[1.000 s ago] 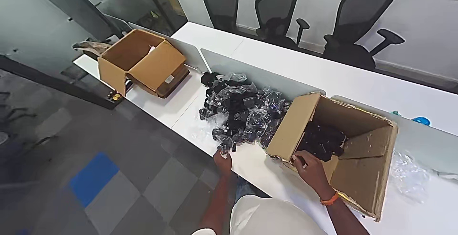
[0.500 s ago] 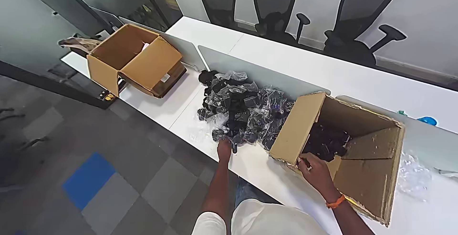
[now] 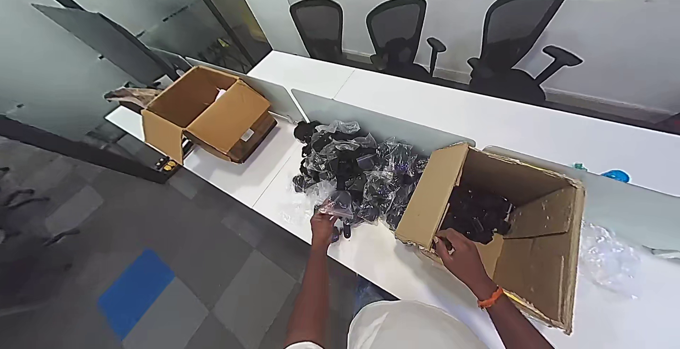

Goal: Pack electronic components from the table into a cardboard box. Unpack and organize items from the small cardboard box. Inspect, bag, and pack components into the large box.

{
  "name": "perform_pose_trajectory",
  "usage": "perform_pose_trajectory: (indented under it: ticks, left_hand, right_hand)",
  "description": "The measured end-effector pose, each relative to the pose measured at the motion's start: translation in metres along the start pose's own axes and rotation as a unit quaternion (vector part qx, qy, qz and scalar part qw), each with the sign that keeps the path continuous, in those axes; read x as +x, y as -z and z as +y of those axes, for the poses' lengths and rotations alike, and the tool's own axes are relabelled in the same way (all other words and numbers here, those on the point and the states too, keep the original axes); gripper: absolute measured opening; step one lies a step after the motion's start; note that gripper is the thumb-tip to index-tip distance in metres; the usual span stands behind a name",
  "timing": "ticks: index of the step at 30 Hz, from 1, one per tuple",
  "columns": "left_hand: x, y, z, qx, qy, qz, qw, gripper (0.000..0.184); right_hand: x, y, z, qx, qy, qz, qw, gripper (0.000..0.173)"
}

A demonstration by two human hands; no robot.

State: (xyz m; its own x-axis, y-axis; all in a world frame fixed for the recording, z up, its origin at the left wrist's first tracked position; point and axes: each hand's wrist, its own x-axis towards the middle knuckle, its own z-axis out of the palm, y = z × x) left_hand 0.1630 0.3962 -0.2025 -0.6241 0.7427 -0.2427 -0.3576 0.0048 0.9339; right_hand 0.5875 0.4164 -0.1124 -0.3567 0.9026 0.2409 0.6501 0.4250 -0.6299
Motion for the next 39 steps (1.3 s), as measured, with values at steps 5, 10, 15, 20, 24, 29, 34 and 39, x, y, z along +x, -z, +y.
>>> perform_pose_trajectory:
  ticks: [5,10,15,20,24,29,34,39]
  left_hand:
    - [-0.064,-0.082,0.056,-0.092,-0.022,-0.216,0.972,0.025]
    - [-0.118,-0.165,0.068,-0.102,-0.015,-0.392,0.914,0.013]
    - [-0.16,-0.229,0.048,-0.049,0.004,-0.522,0.851,0.024]
    - [-0.193,-0.267,0.019,0.047,0.123,-0.429,0.894,0.051]
    - [-0.193,-0.275,-0.004,0.077,0.078,-0.459,0.881,0.039]
    - [-0.195,-0.284,-0.011,0.103,0.04,-0.469,0.876,0.019]
    - [-0.187,-0.28,-0.015,0.095,0.068,-0.448,0.886,0.019]
    - [-0.189,-0.282,-0.02,0.131,0.039,-0.447,0.884,0.018]
  right_hand:
    - [-0.005,0.015,-0.006,0.21,-0.082,-0.021,0.974,0.024]
    - [-0.012,0.05,-0.02,0.47,-0.141,-0.08,0.868,0.079]
    - [-0.028,0.077,-0.016,0.607,-0.195,-0.013,0.77,0.059]
    - [-0.043,0.088,0.012,0.593,-0.252,0.146,0.75,0.045]
    - [-0.052,0.094,0.028,0.555,-0.276,0.197,0.759,0.043]
    - [-0.051,0.091,0.037,0.525,-0.299,0.204,0.77,0.039]
    - [-0.046,0.085,0.037,0.451,-0.332,0.216,0.8,0.042]
    - [-0.047,0.067,0.043,0.143,-0.257,0.269,0.917,0.067]
